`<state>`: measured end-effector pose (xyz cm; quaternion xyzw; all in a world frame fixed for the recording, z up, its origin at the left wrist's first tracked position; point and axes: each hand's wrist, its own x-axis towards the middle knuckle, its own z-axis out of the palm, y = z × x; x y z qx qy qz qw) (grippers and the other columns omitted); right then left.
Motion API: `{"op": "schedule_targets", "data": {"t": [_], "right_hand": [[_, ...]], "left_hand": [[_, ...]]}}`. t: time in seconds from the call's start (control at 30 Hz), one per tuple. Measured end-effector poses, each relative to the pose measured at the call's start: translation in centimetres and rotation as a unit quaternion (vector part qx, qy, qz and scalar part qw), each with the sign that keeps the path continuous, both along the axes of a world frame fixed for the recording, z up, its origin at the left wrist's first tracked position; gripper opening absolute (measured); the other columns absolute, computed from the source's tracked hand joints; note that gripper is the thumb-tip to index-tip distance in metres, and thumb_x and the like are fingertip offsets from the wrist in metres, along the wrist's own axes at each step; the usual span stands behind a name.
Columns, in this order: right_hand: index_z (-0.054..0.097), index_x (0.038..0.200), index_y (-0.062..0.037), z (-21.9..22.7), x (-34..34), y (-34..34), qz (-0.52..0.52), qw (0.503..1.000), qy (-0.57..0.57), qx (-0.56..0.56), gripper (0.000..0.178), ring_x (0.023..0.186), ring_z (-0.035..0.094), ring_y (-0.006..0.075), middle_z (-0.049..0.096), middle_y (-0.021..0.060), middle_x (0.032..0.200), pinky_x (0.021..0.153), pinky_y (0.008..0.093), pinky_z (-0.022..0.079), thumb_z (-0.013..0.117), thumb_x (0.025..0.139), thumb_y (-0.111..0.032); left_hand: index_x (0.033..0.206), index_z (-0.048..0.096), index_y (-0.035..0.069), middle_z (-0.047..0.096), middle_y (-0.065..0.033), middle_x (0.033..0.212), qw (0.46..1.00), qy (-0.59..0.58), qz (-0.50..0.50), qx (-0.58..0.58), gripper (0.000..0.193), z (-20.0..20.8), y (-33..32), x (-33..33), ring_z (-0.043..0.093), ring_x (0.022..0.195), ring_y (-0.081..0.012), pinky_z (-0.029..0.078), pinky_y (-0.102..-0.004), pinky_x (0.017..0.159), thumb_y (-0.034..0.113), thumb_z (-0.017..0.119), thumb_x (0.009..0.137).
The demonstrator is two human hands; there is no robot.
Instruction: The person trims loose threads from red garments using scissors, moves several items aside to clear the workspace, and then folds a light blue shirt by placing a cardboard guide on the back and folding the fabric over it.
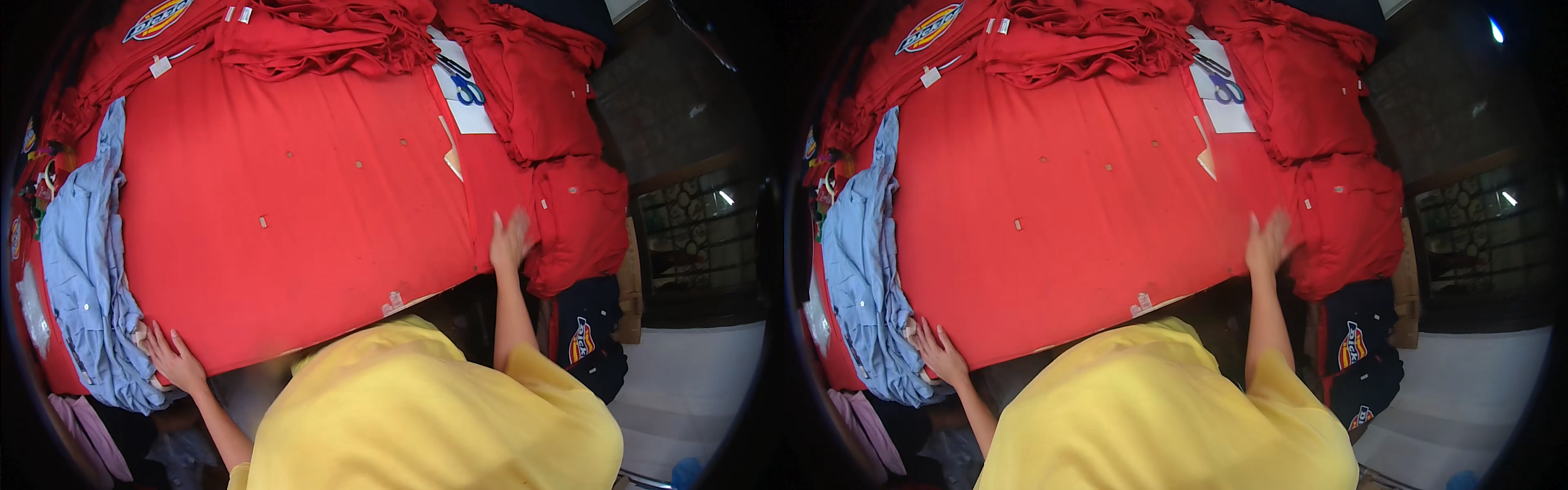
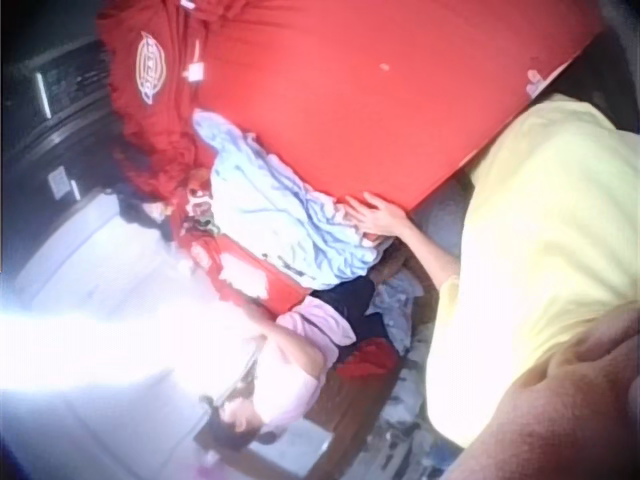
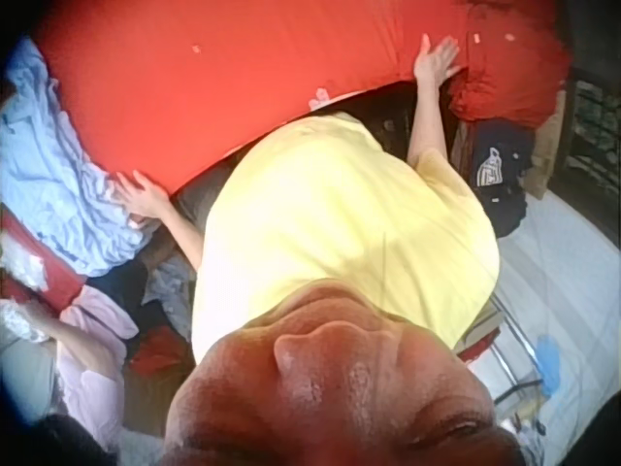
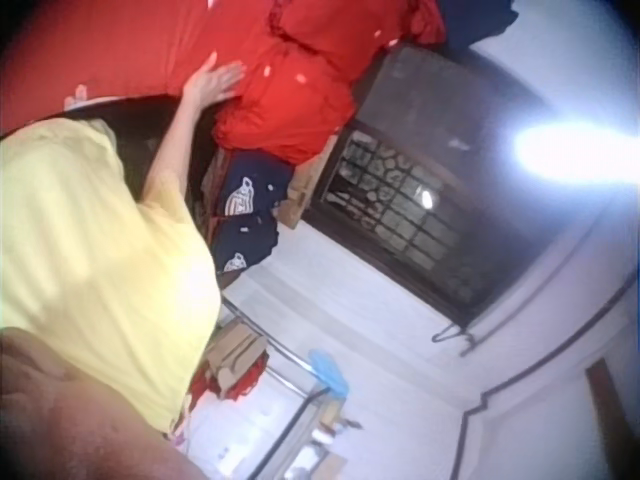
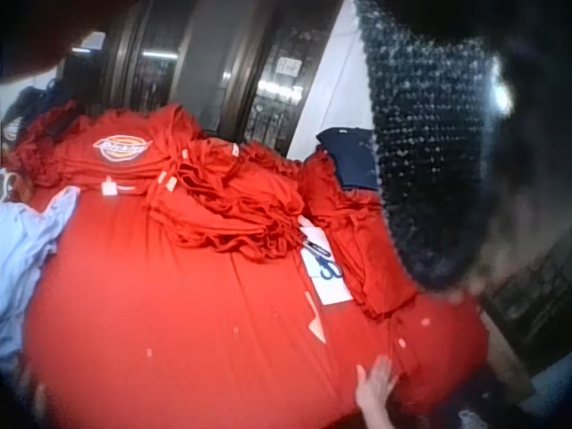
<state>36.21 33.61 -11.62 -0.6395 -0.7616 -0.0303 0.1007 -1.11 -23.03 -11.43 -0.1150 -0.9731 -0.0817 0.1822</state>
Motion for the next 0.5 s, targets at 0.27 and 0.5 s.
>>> {"op": "schedule_targets", "data": {"t": [0.27, 0.5], "right_hand": [[0.046, 0.138, -0.0031, 3.0, 4.1, -6.1, 0.032, 0.995, 0.06, 0.08, 0.052, 0.138, 0.028, 0.0421, 0.032, 0.0245, 0.149, 0.112, 0.055, 0.018, 0.048, 0.097, -0.035], [0.029, 0.145, 0.0032, 6.1, -18.1, 1.6, 0.486, 0.861, 0.13, 0.077, 0.072, 0.144, 0.018, 0.0369, 0.025, 0.0246, 0.152, 0.116, 0.0487, 0.018, 0.056, 0.093, -0.038]], "left_hand": [[0.141, 0.046, 0.018, 0.044, -0.0081, 0.145, 1.0, 0.01, -0.001, -0.006, 0.047, -0.5, -0.4, -0.2, 0.037, 0.134, -0.0353, 0.028, -0.046, 0.11, 0.038, 0.046, 0.098], [0.141, 0.046, 0.016, 0.043, -0.0107, 0.145, 1.0, 0.011, -0.016, 0.001, 0.047, -0.4, -0.2, -0.5, 0.036, 0.135, -0.0357, 0.027, -0.0461, 0.111, 0.037, 0.045, 0.099]]}}
